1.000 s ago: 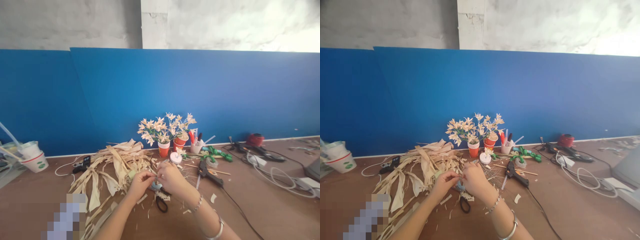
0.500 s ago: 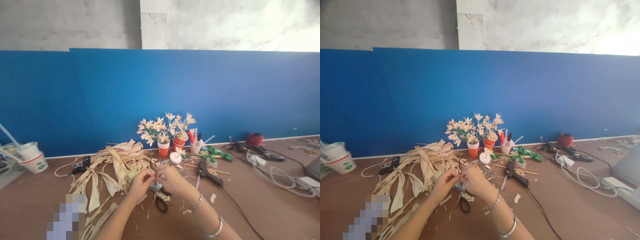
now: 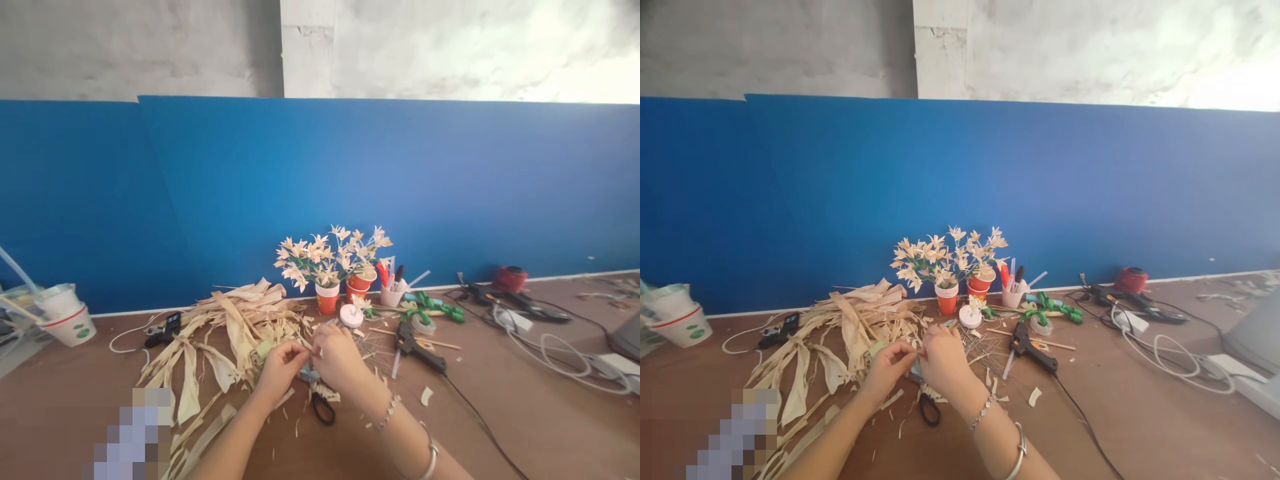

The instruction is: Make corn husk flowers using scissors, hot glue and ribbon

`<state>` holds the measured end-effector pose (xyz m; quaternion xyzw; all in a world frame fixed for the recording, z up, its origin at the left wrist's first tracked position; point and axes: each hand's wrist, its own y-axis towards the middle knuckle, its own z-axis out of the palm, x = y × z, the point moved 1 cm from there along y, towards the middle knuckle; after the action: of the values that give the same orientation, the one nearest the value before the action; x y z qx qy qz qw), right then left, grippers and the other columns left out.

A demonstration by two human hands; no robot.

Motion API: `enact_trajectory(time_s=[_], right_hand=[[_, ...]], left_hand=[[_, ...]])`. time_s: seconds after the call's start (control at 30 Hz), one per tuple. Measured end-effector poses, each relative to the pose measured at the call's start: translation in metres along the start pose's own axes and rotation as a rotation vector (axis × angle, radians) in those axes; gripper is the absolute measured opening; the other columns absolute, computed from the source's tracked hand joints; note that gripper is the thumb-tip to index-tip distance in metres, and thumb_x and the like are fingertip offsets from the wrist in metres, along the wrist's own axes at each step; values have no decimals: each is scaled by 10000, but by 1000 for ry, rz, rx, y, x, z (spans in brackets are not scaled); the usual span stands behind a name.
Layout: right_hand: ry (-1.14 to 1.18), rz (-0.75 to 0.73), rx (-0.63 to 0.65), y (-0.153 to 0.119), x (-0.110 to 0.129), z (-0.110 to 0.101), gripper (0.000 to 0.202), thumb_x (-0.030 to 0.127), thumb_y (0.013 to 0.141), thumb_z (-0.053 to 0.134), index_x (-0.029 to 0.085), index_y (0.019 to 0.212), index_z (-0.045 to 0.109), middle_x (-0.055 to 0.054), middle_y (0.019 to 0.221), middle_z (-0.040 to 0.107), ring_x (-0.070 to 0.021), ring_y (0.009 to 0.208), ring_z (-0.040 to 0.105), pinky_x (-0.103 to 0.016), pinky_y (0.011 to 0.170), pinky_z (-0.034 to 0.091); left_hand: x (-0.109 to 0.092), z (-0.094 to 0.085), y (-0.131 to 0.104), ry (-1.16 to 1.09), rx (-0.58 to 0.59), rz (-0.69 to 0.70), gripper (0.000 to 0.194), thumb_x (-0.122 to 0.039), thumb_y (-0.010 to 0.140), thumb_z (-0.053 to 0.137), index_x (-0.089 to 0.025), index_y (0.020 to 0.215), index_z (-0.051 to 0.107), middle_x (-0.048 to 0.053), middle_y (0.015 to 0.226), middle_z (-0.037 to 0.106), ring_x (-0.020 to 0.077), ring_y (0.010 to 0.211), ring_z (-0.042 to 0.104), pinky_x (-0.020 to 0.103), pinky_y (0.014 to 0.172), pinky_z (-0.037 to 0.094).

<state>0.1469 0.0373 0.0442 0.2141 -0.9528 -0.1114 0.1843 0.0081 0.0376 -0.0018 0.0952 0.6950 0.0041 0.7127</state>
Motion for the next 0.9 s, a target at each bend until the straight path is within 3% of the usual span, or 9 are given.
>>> enact_trajectory(time_s=[0.17,0.33,0.5,0.63,0.8,0.9], right_hand=[[-8,-51,7,1,-1,-5,86,131,712,559,167,662,620,-28,892,621,-165,886,507,-288,775,283],[-14,-93,-25,1,1,-7,107,128,730,545,171,662,615,-22,904,628,-160,883,505,-297,763,277],[11,-110,-38,0,1,-5,111,125,733,547,171,660,616,-20,888,632,-155,877,512,-295,764,285],[200,-65,-39,2,-6,0,115,109,688,588,173,598,618,-18,876,642,-160,864,540,-287,790,325],[591,-29,78,4,-16,3,94,101,636,639,161,565,628,-29,860,647,-140,783,587,-243,732,415],[687,-46,114,4,-19,1,95,115,642,642,155,556,632,-31,826,654,-140,770,593,-244,732,428]], left_hand=[[6,-2,3,-37,16,-45,207,-329,629,682,-136,684,631,-28,522,541,91,477,441,207,474,344],[9,-2,3,5,36,-142,302,-439,679,624,-152,764,584,-37,431,557,51,286,317,184,332,195],[7,-1,3,-60,23,-89,252,-384,653,662,-146,708,600,-22,467,569,106,431,494,210,439,380],[8,-3,4,-81,11,-77,214,-335,632,680,-139,708,638,-20,485,561,114,460,504,232,473,407],[7,-3,2,-104,53,-73,182,-307,639,677,-140,707,655,-13,523,574,107,470,497,232,484,407],[5,-3,0,-114,80,-70,177,-314,653,672,-146,697,637,-19,514,565,104,469,491,229,494,402]])
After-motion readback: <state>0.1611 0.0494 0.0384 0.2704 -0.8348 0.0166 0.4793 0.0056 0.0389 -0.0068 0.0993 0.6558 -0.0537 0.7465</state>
